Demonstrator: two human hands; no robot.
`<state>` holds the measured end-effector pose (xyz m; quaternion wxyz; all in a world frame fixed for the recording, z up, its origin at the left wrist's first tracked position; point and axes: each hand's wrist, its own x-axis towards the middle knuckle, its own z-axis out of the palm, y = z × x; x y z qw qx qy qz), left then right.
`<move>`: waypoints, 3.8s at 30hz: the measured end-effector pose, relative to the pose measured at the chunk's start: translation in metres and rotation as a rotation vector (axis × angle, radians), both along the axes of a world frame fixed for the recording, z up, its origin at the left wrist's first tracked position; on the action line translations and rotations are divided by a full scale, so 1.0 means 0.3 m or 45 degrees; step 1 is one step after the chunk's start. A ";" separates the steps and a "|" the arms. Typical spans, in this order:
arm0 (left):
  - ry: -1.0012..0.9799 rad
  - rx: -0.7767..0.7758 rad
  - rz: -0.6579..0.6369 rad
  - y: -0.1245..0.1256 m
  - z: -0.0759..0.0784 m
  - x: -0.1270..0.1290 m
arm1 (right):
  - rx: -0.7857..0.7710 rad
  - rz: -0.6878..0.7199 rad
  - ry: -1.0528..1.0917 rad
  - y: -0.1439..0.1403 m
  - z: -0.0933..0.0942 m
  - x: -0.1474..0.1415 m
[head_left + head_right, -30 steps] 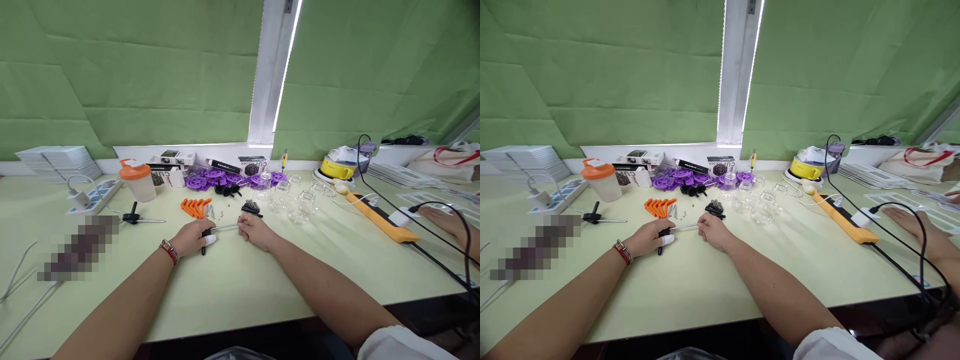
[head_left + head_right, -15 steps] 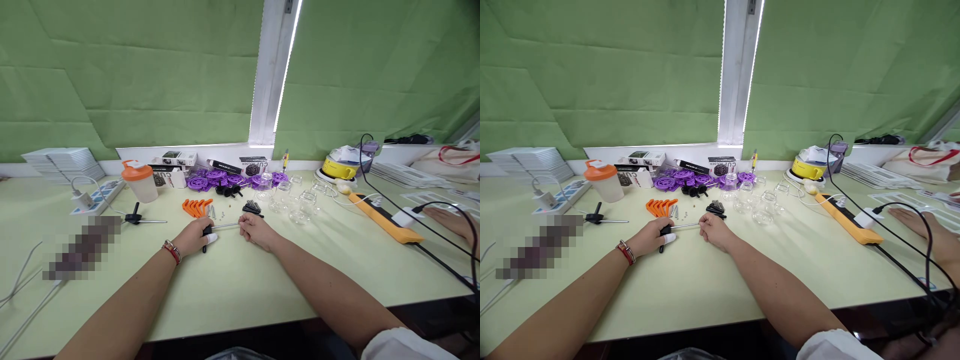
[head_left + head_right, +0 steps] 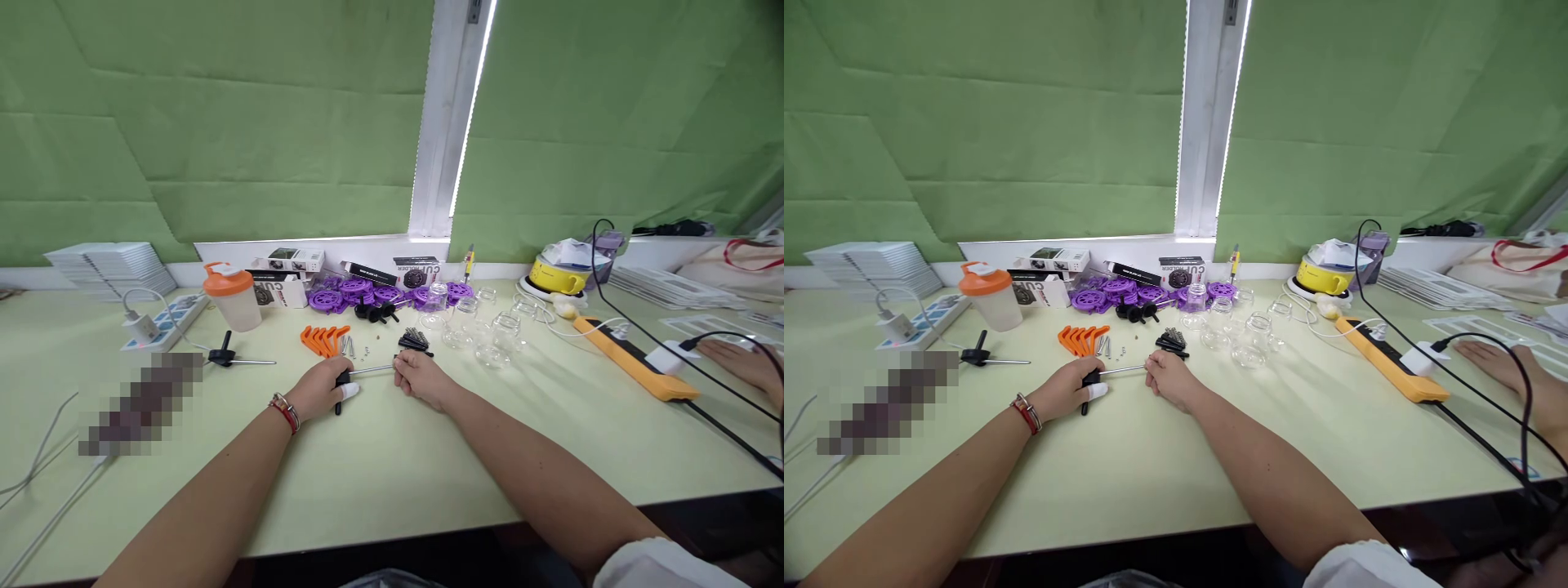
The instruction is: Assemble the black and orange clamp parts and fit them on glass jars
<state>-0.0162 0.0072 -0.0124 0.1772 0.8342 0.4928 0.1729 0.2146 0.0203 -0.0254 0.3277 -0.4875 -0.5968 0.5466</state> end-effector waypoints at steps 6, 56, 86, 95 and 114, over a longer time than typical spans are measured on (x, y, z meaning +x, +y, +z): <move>-0.018 0.007 -0.010 -0.002 0.004 0.002 | -0.002 0.026 0.088 -0.009 0.004 0.004; -0.300 -0.298 -0.022 -0.006 0.018 -0.017 | -0.061 0.005 0.131 0.007 -0.011 0.012; -0.303 -0.261 -0.046 -0.005 0.011 -0.023 | -0.033 0.070 0.038 -0.001 -0.010 0.013; -0.425 -0.313 0.017 -0.015 0.023 -0.027 | 0.123 -0.060 -0.063 -0.021 -0.001 0.007; -0.308 0.513 0.459 0.028 0.082 -0.112 | 0.879 -0.108 -1.232 0.106 0.193 -0.184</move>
